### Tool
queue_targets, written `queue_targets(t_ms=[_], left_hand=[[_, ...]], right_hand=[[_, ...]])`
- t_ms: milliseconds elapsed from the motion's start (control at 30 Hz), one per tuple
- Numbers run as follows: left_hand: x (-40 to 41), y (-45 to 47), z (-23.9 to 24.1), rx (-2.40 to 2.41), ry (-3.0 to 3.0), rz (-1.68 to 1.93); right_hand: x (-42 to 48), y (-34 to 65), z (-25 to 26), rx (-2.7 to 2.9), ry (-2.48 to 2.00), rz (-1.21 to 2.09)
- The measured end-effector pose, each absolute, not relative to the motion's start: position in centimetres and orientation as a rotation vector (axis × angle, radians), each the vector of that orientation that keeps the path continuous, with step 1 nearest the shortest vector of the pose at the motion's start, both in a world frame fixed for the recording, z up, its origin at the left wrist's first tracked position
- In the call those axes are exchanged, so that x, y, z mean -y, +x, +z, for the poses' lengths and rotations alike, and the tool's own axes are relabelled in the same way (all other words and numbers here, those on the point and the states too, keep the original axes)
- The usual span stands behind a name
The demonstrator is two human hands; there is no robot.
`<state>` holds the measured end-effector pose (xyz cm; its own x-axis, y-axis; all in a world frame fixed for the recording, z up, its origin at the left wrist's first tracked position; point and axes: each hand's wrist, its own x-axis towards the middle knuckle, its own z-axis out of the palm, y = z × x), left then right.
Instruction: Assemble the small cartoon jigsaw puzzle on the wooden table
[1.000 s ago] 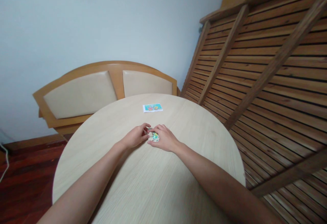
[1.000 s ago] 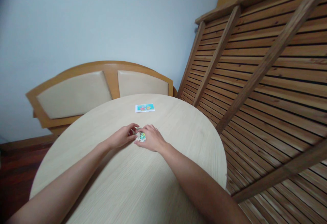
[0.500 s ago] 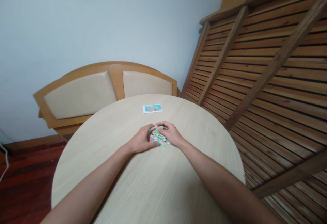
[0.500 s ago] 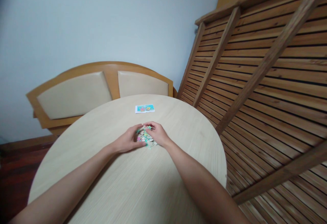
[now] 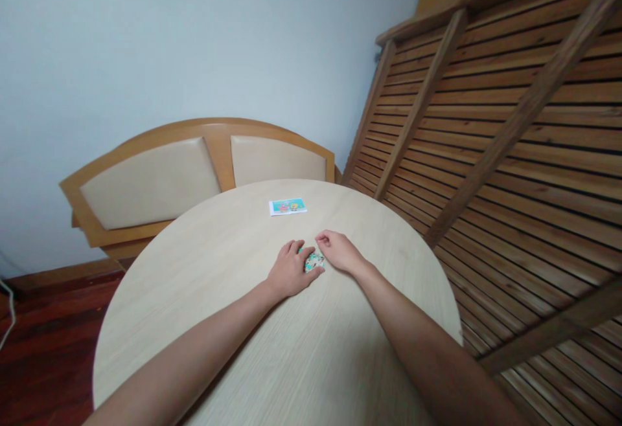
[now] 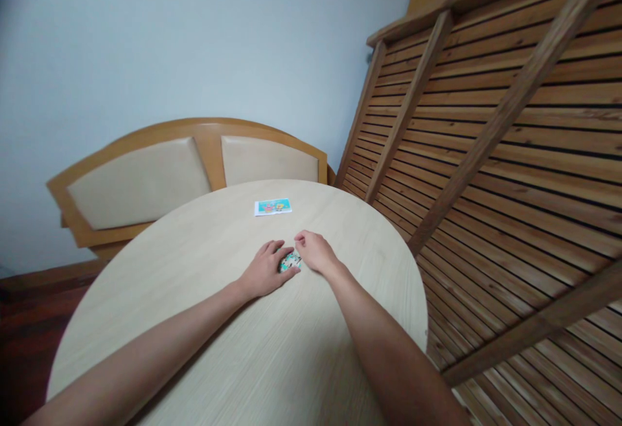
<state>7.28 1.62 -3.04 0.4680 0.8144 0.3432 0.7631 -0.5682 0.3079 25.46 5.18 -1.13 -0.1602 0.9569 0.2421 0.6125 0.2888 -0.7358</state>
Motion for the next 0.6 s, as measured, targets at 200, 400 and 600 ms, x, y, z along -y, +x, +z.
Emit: queue_targets(t_ms=[200, 400, 600], left_hand=[[-2.2, 6.7, -2.9, -1.258, 2.521, 0.867], [-2.2, 5.9, -2.4, -1.205, 2.583, 0.821], [-3.1, 4.7, -2.2, -1.188, 2.476, 0.875]], right_hand=[[-4.0, 25.0, -0.6, 1.995, -1.459, 0.608], [-3.7, 25.5, -0.3, 2.029, -1.450, 0.667], [-2.6, 26.3, 0.8, 2.226, -1.367, 0.711]])
